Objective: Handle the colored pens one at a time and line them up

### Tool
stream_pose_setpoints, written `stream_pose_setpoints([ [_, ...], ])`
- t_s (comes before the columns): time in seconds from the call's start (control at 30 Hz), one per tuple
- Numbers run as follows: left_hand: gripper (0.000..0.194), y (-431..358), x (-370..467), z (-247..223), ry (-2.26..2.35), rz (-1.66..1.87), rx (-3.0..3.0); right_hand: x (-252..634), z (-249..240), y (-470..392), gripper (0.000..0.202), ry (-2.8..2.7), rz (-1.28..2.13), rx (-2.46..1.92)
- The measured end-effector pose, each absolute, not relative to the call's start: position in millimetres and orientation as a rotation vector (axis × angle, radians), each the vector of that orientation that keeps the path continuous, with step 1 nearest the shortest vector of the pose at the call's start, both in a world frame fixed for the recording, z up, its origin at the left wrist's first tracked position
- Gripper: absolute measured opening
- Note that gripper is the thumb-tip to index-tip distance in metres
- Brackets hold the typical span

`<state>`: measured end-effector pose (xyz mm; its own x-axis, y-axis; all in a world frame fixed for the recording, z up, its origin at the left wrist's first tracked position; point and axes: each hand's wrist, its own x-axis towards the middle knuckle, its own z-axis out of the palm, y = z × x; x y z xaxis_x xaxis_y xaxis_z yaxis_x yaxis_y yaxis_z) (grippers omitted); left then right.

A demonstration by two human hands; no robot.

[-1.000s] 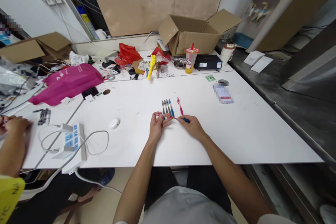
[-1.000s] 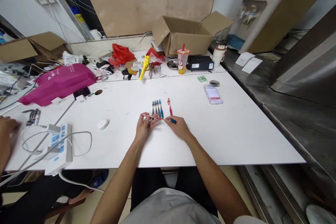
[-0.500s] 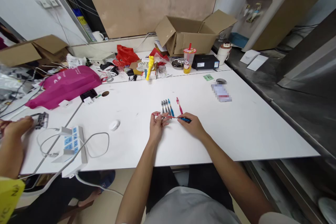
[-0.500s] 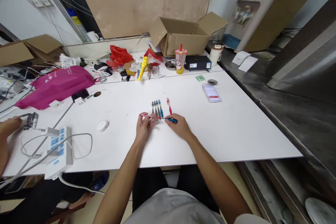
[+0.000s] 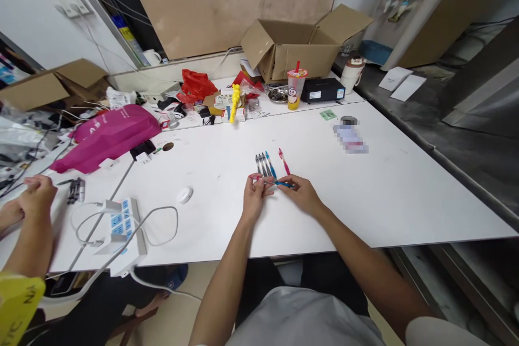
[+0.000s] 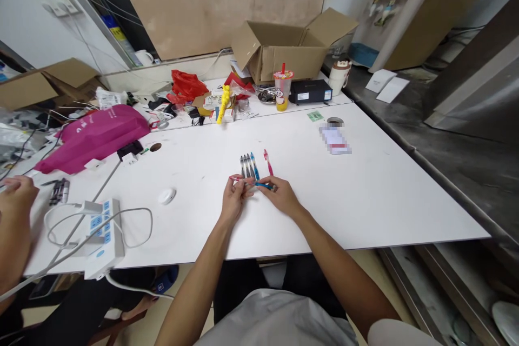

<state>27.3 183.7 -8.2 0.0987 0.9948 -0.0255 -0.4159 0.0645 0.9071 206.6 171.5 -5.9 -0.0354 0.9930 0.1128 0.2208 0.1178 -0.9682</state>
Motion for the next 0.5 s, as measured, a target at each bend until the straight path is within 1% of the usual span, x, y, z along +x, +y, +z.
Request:
stream_pose_setpoints([
  [0.17,0.045,182.3,27.9,-7.1,0.858,1.256,0.924,204.6,-7.0,172.7,0.028,-1.47,1.019,-1.21],
  [0.37,0.047,185.6,29.6,-6.4,0.888,1.316,0.855,205.8,-7.4,173.4,0.024,-1.473,1.083,-1.187],
  [0.5,0.041,187.8,27.9,-6.2,0.859,1.333,0.832,207.3,-6.6,174.4,0.024,-1.492,1.112,-1.192],
])
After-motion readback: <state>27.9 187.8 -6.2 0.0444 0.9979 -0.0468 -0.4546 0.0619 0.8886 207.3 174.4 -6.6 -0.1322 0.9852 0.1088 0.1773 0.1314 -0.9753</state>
